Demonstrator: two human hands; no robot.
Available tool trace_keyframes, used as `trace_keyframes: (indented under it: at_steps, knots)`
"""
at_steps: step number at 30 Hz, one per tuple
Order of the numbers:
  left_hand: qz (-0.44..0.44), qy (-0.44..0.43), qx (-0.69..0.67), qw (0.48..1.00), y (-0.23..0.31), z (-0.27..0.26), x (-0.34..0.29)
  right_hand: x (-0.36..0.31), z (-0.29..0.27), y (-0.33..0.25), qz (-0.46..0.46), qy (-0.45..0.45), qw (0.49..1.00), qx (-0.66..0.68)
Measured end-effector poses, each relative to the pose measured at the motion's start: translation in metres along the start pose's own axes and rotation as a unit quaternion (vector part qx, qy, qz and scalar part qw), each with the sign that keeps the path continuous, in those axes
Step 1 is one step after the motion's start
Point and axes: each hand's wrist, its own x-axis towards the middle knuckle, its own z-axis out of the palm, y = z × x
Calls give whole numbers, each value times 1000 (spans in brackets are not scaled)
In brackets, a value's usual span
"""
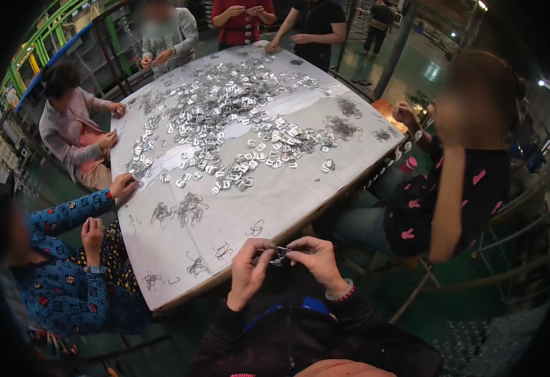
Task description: The person repeatedly picks small metal clips and wire loops from a table, threads the loops through the clips, and accumulates a chain of linked clips. They periodically lift the assembled chain and hang it on a nearby rack. Other workers perform the same task at the same table.
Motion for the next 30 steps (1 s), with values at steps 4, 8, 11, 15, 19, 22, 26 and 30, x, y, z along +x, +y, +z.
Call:
trace_keyframes:
  at_steps: [4,8,11,15,19,22,26,30]
  knots:
    - [105,-34,93,989,7,11,4,-1,6,-3,-31,17,999,25]
    - [137,-19,171,976,4,14,5,-1,6,-5,-56,18,998,-27]
    - [127,-27,138,982,-2,15,5,-4,6,-5,-80,-1,996,-44]
    - [84,-60,54,993,-8,13,5,7,-4,-14,-96,-30,991,-93]
    - [64,-70,67,993,-10,11,6,64,-21,-22,-48,-6,980,-193]
    - [33,-56,51,997,-11,12,5,144,-9,8,-75,-38,968,-236]
    - [18,-45,55,997,-15,10,0,232,19,69,-223,-94,867,-436]
    - [-8,-50,91,995,-17,2,-6,272,35,122,-243,-86,835,-487]
